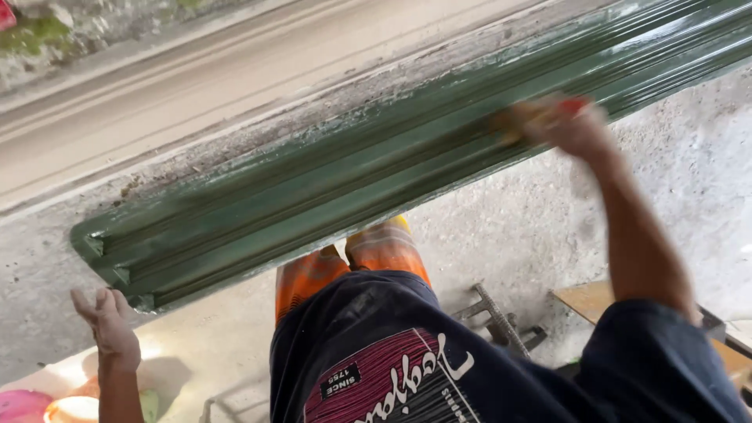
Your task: The person paints a long green moulding piece with a brush, repeatedly dipping the brush into a container of dark liquid and applying it along the length of the moulding. The person repositions the moulding on a workbench to reach different sections and continues brushing until the end of the clip.
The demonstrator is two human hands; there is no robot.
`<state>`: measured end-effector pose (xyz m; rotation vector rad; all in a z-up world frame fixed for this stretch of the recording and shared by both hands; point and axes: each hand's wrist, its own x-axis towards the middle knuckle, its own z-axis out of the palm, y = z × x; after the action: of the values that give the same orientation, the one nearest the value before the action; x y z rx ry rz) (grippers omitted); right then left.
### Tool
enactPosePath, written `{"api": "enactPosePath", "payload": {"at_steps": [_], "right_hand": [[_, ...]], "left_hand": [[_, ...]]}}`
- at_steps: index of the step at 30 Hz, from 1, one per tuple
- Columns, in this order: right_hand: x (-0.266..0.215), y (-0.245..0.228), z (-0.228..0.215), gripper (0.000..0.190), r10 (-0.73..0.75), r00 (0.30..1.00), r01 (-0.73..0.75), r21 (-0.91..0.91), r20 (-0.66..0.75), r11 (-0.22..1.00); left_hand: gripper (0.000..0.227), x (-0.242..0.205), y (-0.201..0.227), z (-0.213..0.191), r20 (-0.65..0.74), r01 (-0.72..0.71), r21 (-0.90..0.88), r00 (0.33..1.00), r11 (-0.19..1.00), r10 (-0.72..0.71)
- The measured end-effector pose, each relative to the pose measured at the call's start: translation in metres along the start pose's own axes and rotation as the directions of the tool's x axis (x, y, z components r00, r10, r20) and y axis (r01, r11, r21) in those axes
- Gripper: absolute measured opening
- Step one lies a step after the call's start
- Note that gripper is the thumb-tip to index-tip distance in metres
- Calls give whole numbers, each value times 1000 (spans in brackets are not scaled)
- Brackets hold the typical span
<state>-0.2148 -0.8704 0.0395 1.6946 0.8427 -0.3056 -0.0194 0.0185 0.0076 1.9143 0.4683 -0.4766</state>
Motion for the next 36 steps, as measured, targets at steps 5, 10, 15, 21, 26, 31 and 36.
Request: {"api": "enactPosePath", "payload": {"at_steps": [5,10,15,21,26,31,36], "right_hand": [[-86,-29,149,37,237,430,-848,480,871,-225],[-48,-27,89,36,221,424,-733,476,879,-485],[95,-15,-115,43,158,495,-775,517,854,-363],[287,73,-430,16,535,825,-174,983,181,-63],[402,93,-561,18,576,747,320,579,333,-750],[432,85,-567,25,540,790,115,794,291,-597],[324,89,-475,28,548,795,115,821,261,-559]], "left_hand": [[59,-8,29,14,22,44,176,999,983,-49],[67,3,-37,-12,-35,38,165,999,986,-33],[74,76,-211,-61,58,-171,-474,973,864,224],[64,24,-130,-24,219,-228,-716,824,660,522],[63,1,-30,-5,-21,13,-638,999,770,-34],[58,0,-29,-2,-65,10,-749,994,662,-88],[50,4,-46,-6,-10,-41,-700,999,713,48]]}}
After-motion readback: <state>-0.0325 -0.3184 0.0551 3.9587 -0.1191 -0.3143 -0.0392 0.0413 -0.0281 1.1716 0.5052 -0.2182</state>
